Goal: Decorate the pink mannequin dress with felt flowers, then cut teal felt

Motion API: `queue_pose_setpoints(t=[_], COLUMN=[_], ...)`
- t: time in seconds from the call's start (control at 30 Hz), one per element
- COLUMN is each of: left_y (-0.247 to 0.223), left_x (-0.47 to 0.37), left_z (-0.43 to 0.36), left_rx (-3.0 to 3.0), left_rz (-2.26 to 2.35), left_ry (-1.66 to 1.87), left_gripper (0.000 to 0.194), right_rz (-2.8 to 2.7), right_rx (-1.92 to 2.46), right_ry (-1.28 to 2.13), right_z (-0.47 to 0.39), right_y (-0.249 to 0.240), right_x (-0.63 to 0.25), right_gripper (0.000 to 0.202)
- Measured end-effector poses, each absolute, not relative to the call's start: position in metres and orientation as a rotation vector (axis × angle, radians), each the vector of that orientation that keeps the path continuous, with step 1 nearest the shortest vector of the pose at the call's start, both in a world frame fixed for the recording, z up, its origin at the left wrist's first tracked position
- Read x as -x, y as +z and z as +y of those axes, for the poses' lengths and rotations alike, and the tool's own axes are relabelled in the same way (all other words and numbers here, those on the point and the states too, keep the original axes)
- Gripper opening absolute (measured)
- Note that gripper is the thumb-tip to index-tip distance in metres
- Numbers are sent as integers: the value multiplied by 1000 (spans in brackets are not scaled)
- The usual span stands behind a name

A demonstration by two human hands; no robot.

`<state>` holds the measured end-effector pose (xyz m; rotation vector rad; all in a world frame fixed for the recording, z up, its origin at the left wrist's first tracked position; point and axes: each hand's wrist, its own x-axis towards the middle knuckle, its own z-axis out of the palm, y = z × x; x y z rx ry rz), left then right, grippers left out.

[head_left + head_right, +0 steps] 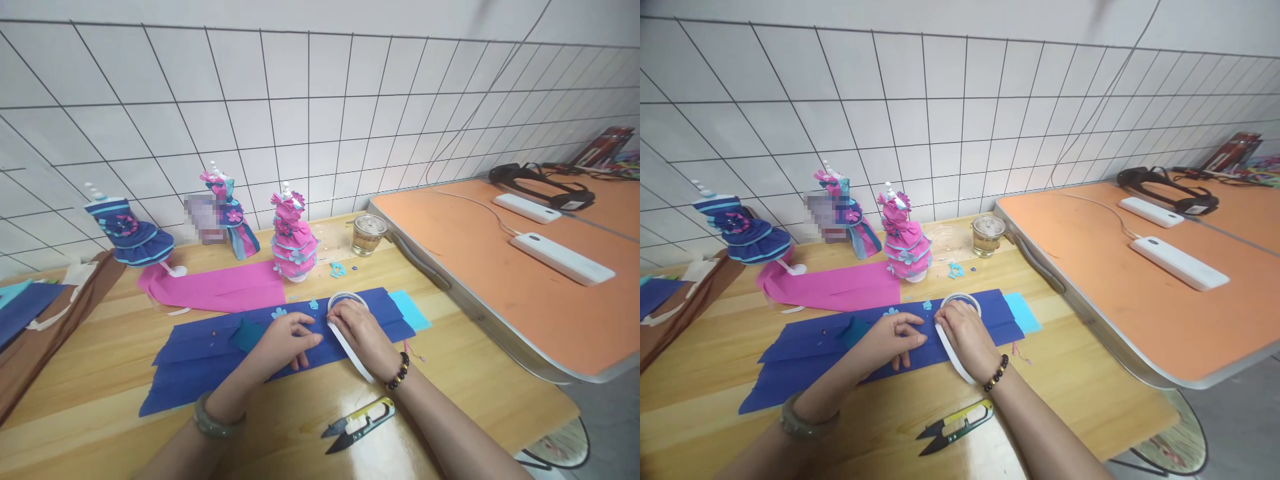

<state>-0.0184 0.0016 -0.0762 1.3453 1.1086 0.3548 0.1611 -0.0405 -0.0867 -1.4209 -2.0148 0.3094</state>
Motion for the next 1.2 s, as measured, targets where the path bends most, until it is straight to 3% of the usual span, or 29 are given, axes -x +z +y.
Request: queue_pose_setpoints(t=[0.1,0.37,0.93,1.2], left_y=[-72,-80,-96,-99], left_x=[11,-15,-9,-8], left_z=[4,-6,0,1], left_rx=[-1410,-1039,-1163,-1203], left_rz=[1164,1020,820,790], left_ry=[580,681,690,685], left_gripper=[38,62,67,70], right_rz=[-2033,-2010,-1955,-1910], right_rx=[1427,1451,1420,1373], right_ry=[298,394,342,485], right_z=[-43,-43,-36,-36], right_y=[-85,-88,-94,-96], right_x=[-158,-155,-164,-165], right_gripper=[14,17,18,24])
